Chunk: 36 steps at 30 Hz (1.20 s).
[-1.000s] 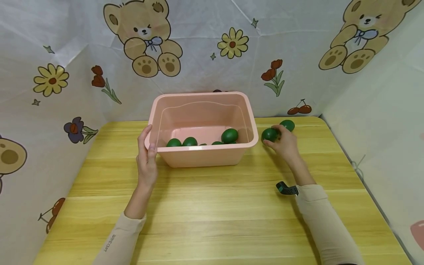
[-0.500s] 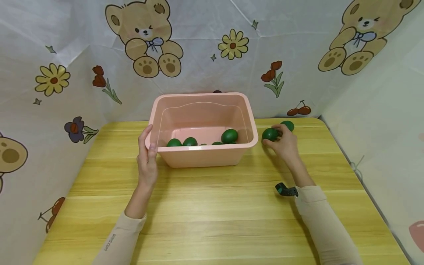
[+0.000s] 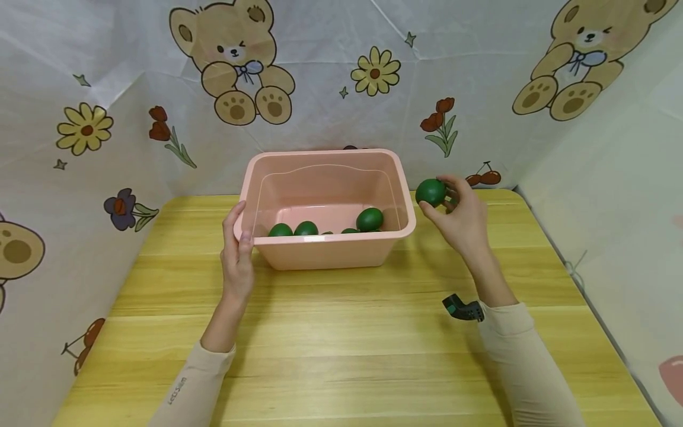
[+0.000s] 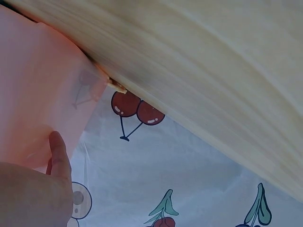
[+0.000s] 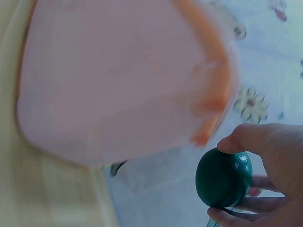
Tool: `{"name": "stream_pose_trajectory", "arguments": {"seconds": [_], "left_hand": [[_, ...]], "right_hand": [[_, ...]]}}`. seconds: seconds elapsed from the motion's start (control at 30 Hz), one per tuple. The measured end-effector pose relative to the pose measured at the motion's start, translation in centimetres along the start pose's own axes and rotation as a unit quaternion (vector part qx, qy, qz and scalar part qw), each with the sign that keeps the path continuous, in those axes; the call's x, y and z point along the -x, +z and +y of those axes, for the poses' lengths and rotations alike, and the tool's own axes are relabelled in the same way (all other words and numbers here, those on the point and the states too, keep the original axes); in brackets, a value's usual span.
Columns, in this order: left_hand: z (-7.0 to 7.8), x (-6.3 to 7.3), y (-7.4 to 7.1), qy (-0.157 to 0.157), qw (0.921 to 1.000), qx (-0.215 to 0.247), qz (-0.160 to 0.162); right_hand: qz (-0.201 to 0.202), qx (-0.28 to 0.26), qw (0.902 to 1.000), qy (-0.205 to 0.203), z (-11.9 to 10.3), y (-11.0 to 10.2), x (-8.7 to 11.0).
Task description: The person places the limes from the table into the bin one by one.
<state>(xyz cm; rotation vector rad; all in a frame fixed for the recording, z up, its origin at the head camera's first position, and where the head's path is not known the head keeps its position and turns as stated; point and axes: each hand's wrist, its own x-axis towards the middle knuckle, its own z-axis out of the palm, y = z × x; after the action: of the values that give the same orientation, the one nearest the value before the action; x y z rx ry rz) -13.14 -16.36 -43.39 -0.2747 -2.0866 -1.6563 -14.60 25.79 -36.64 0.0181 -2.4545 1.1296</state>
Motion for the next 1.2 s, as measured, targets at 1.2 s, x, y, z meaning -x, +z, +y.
{"name": "stream_pose_trajectory", "arguments": {"seconds": [1.2], "left_hand": [[0.1,0.0,0.0,0.004,0.9999,0.011,0.004]], "right_hand": [[-0.057,-0.016,0.9980,-0.023,-1.5,1.5,-1.1]]}}
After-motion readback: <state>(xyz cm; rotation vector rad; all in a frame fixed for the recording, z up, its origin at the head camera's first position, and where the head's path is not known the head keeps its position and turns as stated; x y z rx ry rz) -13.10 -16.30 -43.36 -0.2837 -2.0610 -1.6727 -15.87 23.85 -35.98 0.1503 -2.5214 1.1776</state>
